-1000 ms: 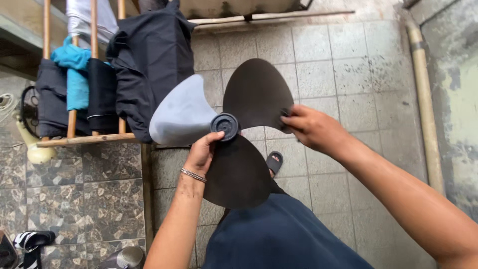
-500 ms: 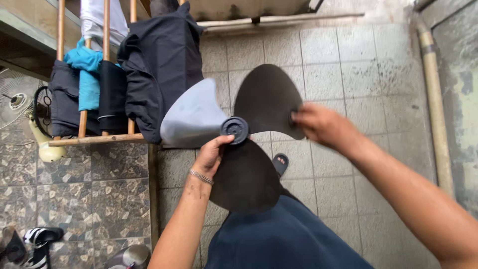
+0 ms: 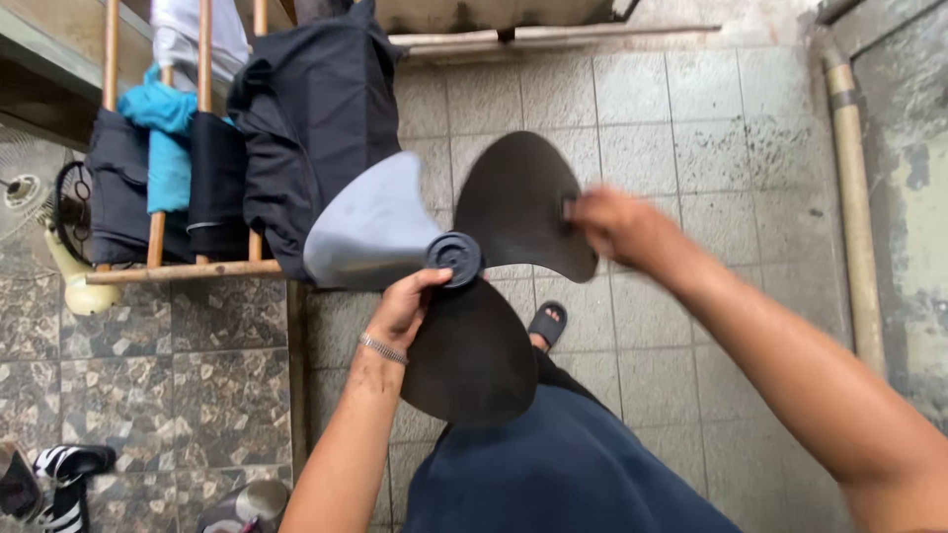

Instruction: The person removes a ceiling fan blade assembly and wipes each blade with a dark cloth. They rotate the assembly to access all sides and the central hub, then continue wiping until the end of the clip.

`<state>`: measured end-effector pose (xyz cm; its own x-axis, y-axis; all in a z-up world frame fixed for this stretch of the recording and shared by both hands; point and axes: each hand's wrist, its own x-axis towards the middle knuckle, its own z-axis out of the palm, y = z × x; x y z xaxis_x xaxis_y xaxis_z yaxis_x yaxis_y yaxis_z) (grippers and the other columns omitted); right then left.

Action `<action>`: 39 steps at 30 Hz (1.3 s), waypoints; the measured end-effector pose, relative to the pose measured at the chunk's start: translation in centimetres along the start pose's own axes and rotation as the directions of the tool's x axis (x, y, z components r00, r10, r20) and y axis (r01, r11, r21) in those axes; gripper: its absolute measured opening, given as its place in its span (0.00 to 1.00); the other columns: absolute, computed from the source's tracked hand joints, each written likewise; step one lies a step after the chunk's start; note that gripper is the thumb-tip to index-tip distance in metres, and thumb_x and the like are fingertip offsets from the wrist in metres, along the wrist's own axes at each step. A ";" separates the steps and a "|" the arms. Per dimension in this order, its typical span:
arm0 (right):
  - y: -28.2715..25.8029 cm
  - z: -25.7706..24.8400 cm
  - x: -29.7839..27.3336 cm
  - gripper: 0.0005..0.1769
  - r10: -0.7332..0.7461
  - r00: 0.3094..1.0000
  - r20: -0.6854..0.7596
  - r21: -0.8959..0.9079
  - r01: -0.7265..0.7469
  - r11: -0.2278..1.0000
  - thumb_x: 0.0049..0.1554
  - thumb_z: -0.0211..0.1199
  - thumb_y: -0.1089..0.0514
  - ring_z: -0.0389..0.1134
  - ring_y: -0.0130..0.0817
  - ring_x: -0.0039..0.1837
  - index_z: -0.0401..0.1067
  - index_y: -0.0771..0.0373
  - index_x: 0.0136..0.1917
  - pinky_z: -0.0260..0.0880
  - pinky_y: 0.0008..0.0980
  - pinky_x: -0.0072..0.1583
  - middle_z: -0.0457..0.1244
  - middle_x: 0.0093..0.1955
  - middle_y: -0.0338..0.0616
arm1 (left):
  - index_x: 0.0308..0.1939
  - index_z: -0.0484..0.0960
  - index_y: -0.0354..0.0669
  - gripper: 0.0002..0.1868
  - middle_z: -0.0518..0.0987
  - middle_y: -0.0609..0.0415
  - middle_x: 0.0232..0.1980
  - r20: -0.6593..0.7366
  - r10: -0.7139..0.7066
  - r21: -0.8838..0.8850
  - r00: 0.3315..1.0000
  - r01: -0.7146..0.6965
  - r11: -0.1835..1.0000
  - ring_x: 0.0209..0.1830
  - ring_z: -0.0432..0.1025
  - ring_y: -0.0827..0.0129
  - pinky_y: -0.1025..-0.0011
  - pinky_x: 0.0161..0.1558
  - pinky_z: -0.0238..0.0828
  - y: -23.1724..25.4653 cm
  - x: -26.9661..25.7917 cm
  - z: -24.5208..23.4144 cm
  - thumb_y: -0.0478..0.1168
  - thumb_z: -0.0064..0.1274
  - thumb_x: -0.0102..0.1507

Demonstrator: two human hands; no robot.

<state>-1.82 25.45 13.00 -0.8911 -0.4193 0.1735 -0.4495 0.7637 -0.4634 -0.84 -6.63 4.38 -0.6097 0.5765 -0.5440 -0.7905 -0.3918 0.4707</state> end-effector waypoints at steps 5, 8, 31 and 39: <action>1.4 -0.4 3.9 0.07 0.051 0.991 -0.120 -0.055 -0.058 0.997 0.56 0.62 0.62 0.70 0.45 0.48 0.75 0.62 0.49 0.72 0.37 0.50 0.65 0.50 0.47 | 0.47 0.79 0.30 0.16 0.80 0.47 0.47 -0.138 0.096 0.046 0.986 -0.091 0.995 0.49 0.74 0.65 0.68 0.58 0.67 -1.1 1.5 0.3 0.35 0.53 0.57; -0.1 -0.5 2.4 0.07 0.074 0.997 -0.020 -0.041 -0.075 0.996 0.54 0.62 0.62 0.69 0.45 0.46 0.76 0.62 0.47 0.72 0.37 0.48 0.65 0.48 0.48 | 0.45 0.80 0.31 0.17 0.81 0.46 0.45 -0.118 0.099 -0.060 0.988 -0.106 0.993 0.47 0.75 0.64 0.68 0.56 0.69 -0.2 1.0 -0.6 0.36 0.53 0.55; -5.4 4.9 0.5 0.15 -0.076 0.978 -0.194 0.050 0.087 0.995 0.50 0.59 0.67 0.67 0.46 0.54 0.74 0.65 0.52 0.70 0.37 0.53 0.64 0.51 0.49 | 0.50 0.78 0.29 0.17 0.80 0.46 0.48 -0.086 0.177 0.005 0.980 -0.177 0.984 0.48 0.74 0.63 0.67 0.56 0.68 -2.3 1.4 1.0 0.36 0.50 0.60; -2.9 5.3 -0.5 0.15 -0.221 0.966 -0.134 0.065 0.231 0.971 0.48 0.59 0.66 0.67 0.47 0.50 0.73 0.69 0.50 0.69 0.39 0.52 0.65 0.49 0.53 | 0.47 0.79 0.31 0.16 0.81 0.49 0.45 -0.197 0.109 0.104 0.974 -0.090 0.991 0.46 0.74 0.65 0.67 0.54 0.68 -4.7 3.2 2.1 0.36 0.52 0.57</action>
<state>0.26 20.81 9.66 -0.7696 -0.5079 0.3869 -0.6385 0.6125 -0.4661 1.07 -1.45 1.86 -0.6917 0.3774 -0.6157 -0.7221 -0.3653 0.5874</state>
